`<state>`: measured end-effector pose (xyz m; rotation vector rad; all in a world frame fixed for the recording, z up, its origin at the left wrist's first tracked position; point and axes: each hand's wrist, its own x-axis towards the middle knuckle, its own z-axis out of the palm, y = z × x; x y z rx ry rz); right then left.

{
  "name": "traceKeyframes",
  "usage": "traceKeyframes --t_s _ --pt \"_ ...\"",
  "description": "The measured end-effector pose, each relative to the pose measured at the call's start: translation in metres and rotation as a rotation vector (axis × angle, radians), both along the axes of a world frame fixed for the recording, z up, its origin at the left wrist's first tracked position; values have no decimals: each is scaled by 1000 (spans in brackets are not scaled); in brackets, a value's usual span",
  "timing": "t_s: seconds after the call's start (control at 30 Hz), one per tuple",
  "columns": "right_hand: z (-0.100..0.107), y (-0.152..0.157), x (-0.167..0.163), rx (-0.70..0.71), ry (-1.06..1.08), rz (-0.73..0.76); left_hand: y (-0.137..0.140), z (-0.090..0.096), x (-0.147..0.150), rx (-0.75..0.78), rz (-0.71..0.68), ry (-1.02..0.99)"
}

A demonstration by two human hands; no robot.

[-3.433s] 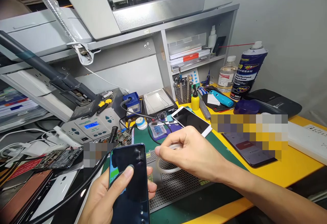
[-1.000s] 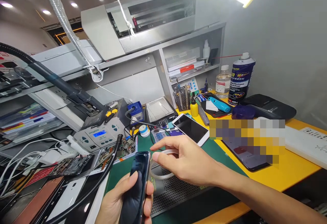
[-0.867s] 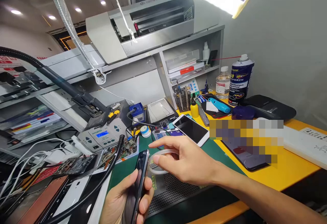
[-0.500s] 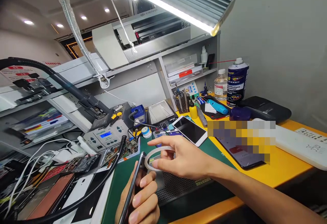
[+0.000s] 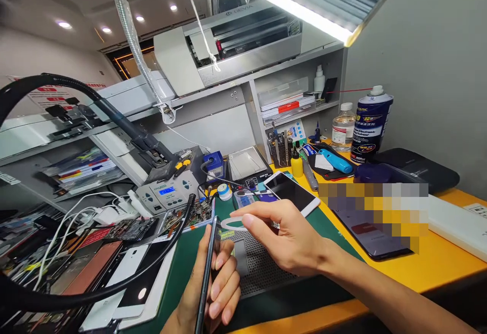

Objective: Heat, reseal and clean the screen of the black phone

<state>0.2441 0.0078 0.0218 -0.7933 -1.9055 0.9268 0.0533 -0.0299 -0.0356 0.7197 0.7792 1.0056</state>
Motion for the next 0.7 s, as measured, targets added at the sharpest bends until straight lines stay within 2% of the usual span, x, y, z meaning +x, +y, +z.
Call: traceKeyframes --t_s 0.1,0.27,0.4,0.6,0.7 --pt "0 3 3 -52 -47 -37 1 19 -4 21 55 99" --pt "2 6 -1 -167 -65 -13 -1 39 -6 283 177 562" --pt "2 6 -7 -203 -73 -6 -5 43 -4 314 171 657" --pt "3 6 -11 -136 -162 -17 -7 45 -2 365 240 870" --pt "3 8 -13 -218 -150 -18 -5 47 -3 372 233 953"
